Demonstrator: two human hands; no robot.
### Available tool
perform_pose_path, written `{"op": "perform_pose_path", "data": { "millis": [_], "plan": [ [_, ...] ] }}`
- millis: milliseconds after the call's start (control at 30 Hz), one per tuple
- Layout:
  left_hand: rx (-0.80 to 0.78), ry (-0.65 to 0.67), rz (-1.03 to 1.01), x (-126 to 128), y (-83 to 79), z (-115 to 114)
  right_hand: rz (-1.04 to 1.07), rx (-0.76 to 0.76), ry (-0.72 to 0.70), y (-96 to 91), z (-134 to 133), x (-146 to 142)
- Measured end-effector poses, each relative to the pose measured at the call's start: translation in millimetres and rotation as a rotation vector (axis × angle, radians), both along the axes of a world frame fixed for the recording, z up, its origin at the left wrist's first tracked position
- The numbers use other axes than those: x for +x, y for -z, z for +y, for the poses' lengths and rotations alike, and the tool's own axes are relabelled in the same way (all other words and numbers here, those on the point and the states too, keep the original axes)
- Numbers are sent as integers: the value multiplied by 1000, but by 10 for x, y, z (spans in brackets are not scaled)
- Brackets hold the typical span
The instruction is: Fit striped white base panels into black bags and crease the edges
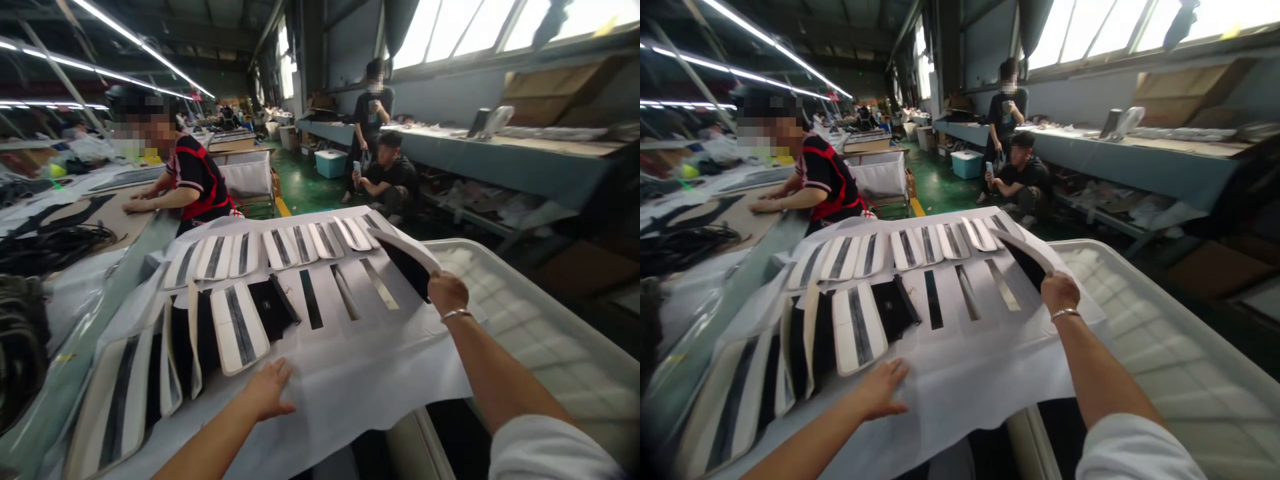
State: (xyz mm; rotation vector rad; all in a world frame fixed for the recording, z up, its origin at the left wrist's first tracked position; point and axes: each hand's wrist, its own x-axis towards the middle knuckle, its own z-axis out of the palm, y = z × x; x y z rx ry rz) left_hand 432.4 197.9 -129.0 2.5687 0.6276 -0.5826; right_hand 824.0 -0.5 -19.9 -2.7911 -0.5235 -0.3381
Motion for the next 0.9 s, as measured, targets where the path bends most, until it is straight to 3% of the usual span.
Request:
{"op": "perform_pose_path", "data": {
  "millis": [67, 133, 200, 267, 333, 433, 500, 567, 633, 700, 833, 900],
  "plan": [
    [50, 40, 28, -22, 58, -14, -95, 24, 84, -279, -155, 148],
    [52, 34, 9, -5, 85, -4, -195, 31, 73, -537, -231, 66],
    [-25, -55, -49, 57, 53, 8, -265, 21, -18, -688, -168, -239],
    [-233, -263, -185, 153, -37, 5, -282, -12, -173, -681, 13, -722],
    [-476, -489, -352, 268, -149, -22, -214, -114, -388, -507, 252, -1314],
    [-739, -703, -503, 419, -247, -83, 34, -279, -625, -42, 591, -2185],
    [-899, -908, -566, 460, -231, -105, 254, -352, -948, 258, 733, -2600],
    [-1006, -1108, -628, 441, -170, -95, 436, -319, -1063, 439, 776, -2807],
    [-1012, -1180, -661, 385, -109, -65, 678, -203, -1102, 481, 743, -2805],
    [-1056, -1195, -698, 330, -93, -33, 808, -21, -1049, 442, 691, -2640],
    [-1220, -1128, -747, 308, -233, 3, 413, 281, -609, 426, 693, -2105],
    [-1293, -1081, -771, 327, -346, 22, 429, 328, -459, 496, 732, -1872]
  ]
}}
